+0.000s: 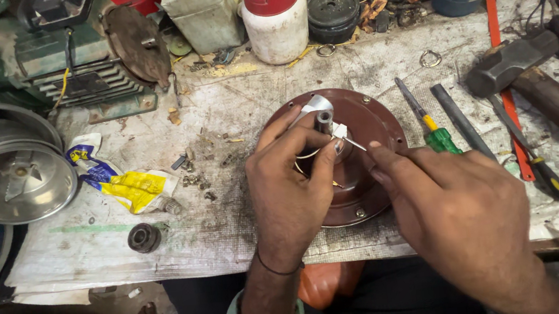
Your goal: The person uses a screwdriver to tighten screws on a small electrical component attached to a circular metal base. They then use pliers to adjust wires and continue tightening connections with the screwdriver.
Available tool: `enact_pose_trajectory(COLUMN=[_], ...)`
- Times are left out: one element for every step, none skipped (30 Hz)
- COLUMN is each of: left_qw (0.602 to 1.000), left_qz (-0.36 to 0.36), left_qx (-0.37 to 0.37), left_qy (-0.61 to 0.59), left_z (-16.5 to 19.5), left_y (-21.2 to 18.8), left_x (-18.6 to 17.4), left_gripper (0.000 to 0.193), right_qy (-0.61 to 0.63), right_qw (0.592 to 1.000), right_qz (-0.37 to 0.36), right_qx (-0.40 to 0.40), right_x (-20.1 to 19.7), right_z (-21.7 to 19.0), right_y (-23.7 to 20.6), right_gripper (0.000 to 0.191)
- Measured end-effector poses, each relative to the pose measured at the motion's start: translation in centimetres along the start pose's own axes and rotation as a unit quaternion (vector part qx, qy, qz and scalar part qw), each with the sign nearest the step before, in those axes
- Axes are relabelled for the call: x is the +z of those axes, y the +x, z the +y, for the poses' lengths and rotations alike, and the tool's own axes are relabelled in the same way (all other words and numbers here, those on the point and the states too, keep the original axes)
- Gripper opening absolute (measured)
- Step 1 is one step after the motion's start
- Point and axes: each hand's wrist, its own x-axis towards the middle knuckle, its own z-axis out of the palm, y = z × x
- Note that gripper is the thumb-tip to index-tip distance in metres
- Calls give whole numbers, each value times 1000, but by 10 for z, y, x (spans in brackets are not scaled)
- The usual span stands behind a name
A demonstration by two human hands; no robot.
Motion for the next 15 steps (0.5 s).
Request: enact_pose_trajectory(left_qw=[1000,1000,1000,1000,1000,999,1000,1000,1000,1000,1000,1000,1000,1000,1000], left_qz=[-4,-7,-11,-14,-16,-19,-15,-12,-9,-6,-2,3,6,9,12], left_qx=[1,2,3,-11,-24,-37,-26,-16,-6,-3,-1,2,5,7,10], left_qy=[2,4,5,-2,-7,-12,-5,3,10,7,6,5,5,4,2], left_z=[-1,-1,-1,-1,-2,-1,-1,-1,-1,0,0,0,0,1,1], left_y=[0,0,0,1,1,1,1,1,1,1,0,0,0,-1,-2], left_x=[-1,-1,-2,-2,-2,-1,-1,-1,-1,0,0,0,0,1,1], left_gripper=[10,10,11,11,11,11,11,11,10,10,10,10,10,10,10], right_qy=[5,8,11,53,94,135,151,166,181,161,141,122,118,113,107], right_qw=[1000,999,998,997,994,989,986,982,977,978,978,976,983,988,992], right_qz=[-17,-34,-52,-40,-28,-14,-17,-21,-24,-47,-71,-94,-71,-49,-27], right_qx=[14,29,44,50,56,61,75,90,106,122,138,153,123,94,64], right_x=[0,1,1,1,2,3,4,4,4,5,5,5,5,3,2], right_z=[0,1,2,2,3,3,3,2,2,3,2,2,2,2,1], right_y=[1,4,5,5,7,7,7,6,5,5,5,5,5,5,4], right_gripper=[35,36,38,35,32,29,30,30,30,26,24,25,22,20,18])
